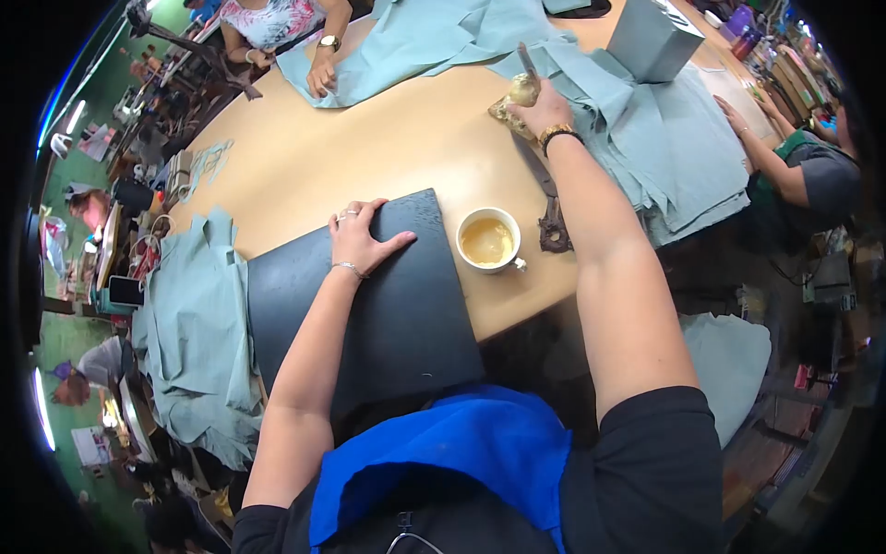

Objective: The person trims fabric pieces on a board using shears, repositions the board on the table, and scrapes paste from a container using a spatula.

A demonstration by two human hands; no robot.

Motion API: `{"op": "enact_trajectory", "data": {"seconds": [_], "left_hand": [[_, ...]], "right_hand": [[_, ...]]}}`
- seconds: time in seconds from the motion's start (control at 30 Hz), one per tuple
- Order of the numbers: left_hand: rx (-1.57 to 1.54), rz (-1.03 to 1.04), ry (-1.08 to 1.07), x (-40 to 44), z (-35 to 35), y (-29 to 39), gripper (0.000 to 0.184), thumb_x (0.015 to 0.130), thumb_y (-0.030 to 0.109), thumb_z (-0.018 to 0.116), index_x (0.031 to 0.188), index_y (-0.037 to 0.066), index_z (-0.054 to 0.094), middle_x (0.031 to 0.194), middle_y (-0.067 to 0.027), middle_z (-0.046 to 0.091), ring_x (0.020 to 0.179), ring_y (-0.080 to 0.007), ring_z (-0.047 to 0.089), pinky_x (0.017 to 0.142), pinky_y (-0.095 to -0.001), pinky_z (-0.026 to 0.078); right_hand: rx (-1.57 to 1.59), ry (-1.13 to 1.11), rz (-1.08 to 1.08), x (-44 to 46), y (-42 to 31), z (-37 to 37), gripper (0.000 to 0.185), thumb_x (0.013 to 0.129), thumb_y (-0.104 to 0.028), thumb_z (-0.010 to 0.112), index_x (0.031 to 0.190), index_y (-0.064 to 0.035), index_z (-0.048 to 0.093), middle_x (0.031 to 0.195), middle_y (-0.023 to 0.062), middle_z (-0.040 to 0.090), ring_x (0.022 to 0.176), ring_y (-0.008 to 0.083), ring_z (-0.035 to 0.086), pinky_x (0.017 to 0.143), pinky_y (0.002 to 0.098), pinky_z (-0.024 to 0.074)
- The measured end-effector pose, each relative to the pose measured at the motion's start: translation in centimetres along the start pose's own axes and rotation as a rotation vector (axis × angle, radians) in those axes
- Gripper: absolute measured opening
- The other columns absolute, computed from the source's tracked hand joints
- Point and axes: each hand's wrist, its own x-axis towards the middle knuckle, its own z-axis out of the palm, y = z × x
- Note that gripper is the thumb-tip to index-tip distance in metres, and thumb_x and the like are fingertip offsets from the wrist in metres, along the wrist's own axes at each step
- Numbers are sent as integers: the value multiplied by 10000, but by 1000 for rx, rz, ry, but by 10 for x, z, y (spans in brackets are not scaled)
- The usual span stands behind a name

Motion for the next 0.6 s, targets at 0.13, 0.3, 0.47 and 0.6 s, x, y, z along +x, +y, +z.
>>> {"op": "enact_trajectory", "data": {"seconds": [0.13,0.3,0.47,0.6], "left_hand": [[16,54,-16,-9,7,9,846,616,716,715,1256,178,584,1176,-95,558,1199,-267,501,1121,-582,180],[-20,158,4,-29,19,0,799,806,597,633,1438,173,388,1438,-139,375,1381,-320,297,1109,-642,158],[74,229,-101,-102,-15,-35,761,850,542,619,1474,204,345,1552,-148,217,1455,-357,144,1097,-670,134],[102,13,-122,-153,-50,-95,792,802,575,659,1452,211,392,1542,-166,239,1452,-395,131,1077,-696,131]], "right_hand": [[120,96,0,-15,-6,-19,787,641,-497,830,1251,-95,537,1129,134,655,1054,304,619,940,391,472],[589,120,-155,-80,-15,-36,421,1008,-410,431,1098,-59,645,899,49,632,831,180,591,735,307,459],[876,-108,-49,-211,-50,-69,289,997,-290,513,1076,-20,578,816,-30,553,592,6,416,508,186,352],[371,-76,-56,-307,-56,-66,419,884,-395,683,1058,-34,556,773,-19,541,639,44,491,591,203,427]]}}
